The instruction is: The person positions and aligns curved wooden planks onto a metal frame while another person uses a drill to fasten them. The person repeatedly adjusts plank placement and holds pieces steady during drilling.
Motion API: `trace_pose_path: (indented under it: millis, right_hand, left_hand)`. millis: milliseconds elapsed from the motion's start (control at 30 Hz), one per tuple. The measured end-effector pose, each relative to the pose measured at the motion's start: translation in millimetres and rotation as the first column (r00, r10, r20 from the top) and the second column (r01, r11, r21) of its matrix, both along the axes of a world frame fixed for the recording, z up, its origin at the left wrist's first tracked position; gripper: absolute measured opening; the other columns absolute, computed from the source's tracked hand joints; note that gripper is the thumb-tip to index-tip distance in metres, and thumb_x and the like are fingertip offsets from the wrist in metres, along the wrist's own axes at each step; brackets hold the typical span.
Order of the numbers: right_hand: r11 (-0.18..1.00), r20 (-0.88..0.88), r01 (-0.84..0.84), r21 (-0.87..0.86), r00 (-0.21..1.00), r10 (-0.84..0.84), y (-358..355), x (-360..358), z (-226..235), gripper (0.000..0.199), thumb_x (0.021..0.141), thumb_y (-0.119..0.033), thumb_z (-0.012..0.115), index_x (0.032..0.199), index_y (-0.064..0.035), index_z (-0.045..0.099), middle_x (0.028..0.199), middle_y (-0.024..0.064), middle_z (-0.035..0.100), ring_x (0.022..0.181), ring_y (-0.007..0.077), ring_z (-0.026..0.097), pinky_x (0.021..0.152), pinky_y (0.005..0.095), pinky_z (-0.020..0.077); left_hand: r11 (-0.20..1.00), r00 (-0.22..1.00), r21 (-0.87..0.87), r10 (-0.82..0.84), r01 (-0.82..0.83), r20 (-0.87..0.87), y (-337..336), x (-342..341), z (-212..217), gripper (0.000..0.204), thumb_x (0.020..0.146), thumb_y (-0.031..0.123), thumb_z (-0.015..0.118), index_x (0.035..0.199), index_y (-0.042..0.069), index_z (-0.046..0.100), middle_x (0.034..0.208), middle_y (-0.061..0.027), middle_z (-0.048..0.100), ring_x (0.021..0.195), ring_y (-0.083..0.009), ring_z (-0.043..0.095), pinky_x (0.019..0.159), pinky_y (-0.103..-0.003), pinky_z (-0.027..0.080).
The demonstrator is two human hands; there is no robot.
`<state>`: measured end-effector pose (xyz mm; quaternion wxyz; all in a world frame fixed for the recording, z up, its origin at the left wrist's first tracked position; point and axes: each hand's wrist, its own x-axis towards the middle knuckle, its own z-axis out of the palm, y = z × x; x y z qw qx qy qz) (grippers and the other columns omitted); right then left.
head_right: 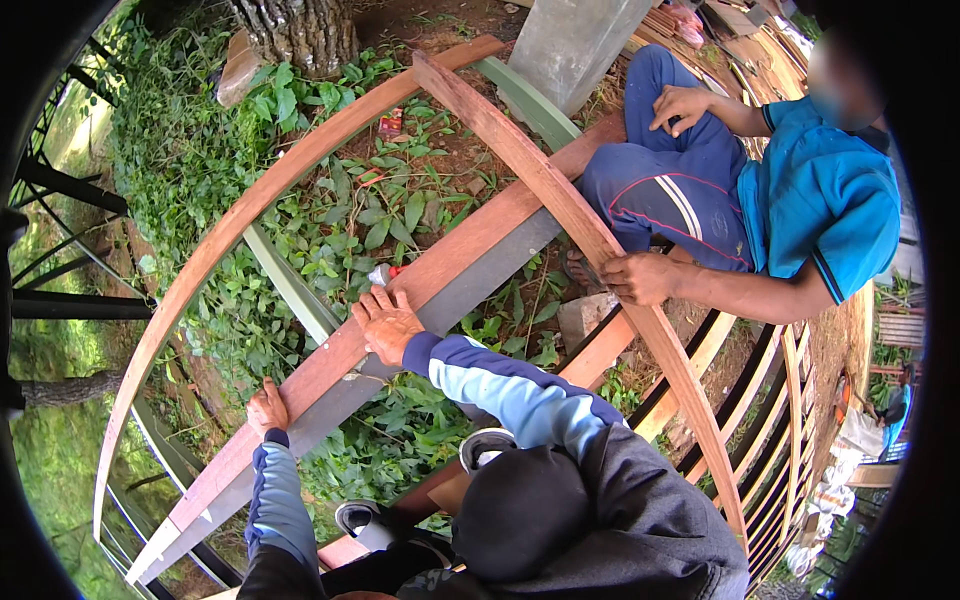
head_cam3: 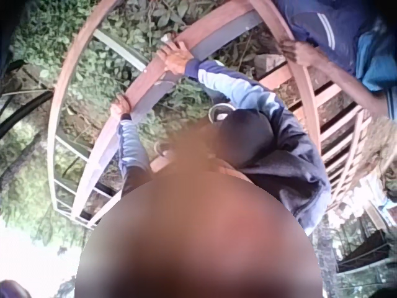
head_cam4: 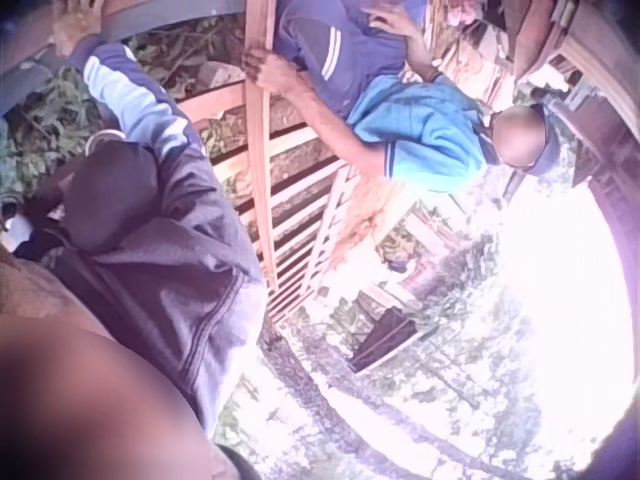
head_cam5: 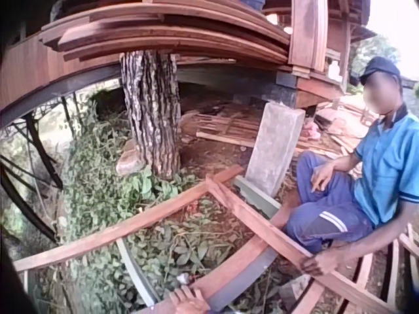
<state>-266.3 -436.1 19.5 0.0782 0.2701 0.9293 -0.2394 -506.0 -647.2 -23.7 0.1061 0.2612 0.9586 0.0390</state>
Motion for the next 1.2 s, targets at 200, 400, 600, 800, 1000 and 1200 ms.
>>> trace_pose_path:
  millis: [200, 400, 600, 800, 1000, 1200]
  right_hand:
    - [0.998, -0.023, -0.012, 0.059, 1.0, 0.014, -0.3, 1.1, 1.9, 0.07, 0.082, -0.029, 0.068, 0.137, 0.0007, 0.037, 0.14, 0.017, 0.039, 0.133, 0.0368, 0.03, 0.101, 0.0559, 0.0275]
    - [0.995, -0.019, -0.023, 0.101, 1.0, 0.025, -2.1, 1.8, 1.1, 0.069, 0.082, -0.03, 0.067, 0.136, 0.0005, 0.038, 0.139, 0.0166, 0.039, 0.133, 0.036, 0.029, 0.099, 0.0557, 0.0282]
    - [0.995, 0.044, -0.011, 0.101, 0.999, 0.006, 0.7, -1.0, 1.4, 0.071, 0.082, -0.033, 0.067, 0.137, -0.0009, 0.037, 0.141, 0.0152, 0.037, 0.135, 0.0351, 0.027, 0.099, 0.0562, 0.0277]
    - [0.986, -0.07, -0.007, 0.164, 0.997, 0.019, -2.2, 0.0, -5.1, 0.069, 0.079, -0.034, 0.069, 0.134, -0.0039, 0.04, 0.136, 0.0153, 0.044, 0.132, 0.0349, 0.034, 0.099, 0.0536, 0.0289]
    - [0.989, -0.07, -0.009, 0.15, 0.997, 0.019, -2.5, -0.8, -4.3, 0.068, 0.079, -0.032, 0.069, 0.134, -0.0044, 0.041, 0.136, 0.0155, 0.044, 0.131, 0.0351, 0.035, 0.097, 0.0529, 0.0302]
    - [0.989, -0.089, -0.008, 0.147, 0.996, 0.021, -1.1, 1.1, -4.7, 0.067, 0.08, -0.031, 0.069, 0.135, -0.0053, 0.041, 0.137, 0.0155, 0.044, 0.132, 0.0356, 0.034, 0.099, 0.053, 0.0294]
  left_hand:
    - [1.0, 0.999, -0.015, 0.022, -0.021, 0.025, -0.1, -1.0, 0.3, 0.063, 0.094, 0.05, 0.037, 0.075, -0.001, 0.069, 0.081, -0.0261, 0.065, 0.08, -0.0417, 0.064, 0.078, -0.047, 0.049]
    - [1.0, 1.0, -0.001, 0.014, -0.014, 0.014, -1.1, -0.9, -1.3, 0.063, 0.094, 0.05, 0.037, 0.076, -0.001, 0.07, 0.082, -0.0253, 0.065, 0.08, -0.0417, 0.064, 0.079, -0.047, 0.048]
    - [1.0, 1.0, 0.006, -0.017, 0.017, 0.008, -1.9, -2.2, -3.4, 0.059, 0.093, 0.047, 0.038, 0.079, 0.001, 0.071, 0.085, -0.0237, 0.066, 0.078, -0.0413, 0.064, 0.077, -0.048, 0.049]
    - [1.0, 1.0, -0.016, -0.007, 0.007, 0.014, -3.2, -2.3, -3.1, 0.059, 0.093, 0.05, 0.037, 0.076, 0.004, 0.071, 0.086, -0.0216, 0.067, 0.085, -0.0398, 0.064, 0.084, -0.046, 0.048]
    - [0.998, 0.998, -0.047, 0.037, -0.035, 0.058, 2.8, 1.3, 10.4, 0.058, 0.093, 0.05, 0.037, 0.08, 0.006, 0.072, 0.086, -0.0211, 0.067, 0.084, -0.038, 0.064, 0.087, -0.043, 0.046]
    - [0.997, 0.995, -0.063, 0.051, -0.046, 0.08, 4.1, 0.4, 10.9, 0.058, 0.093, 0.051, 0.037, 0.081, 0.007, 0.073, 0.087, -0.0216, 0.068, 0.087, -0.0387, 0.064, 0.091, -0.042, 0.045]
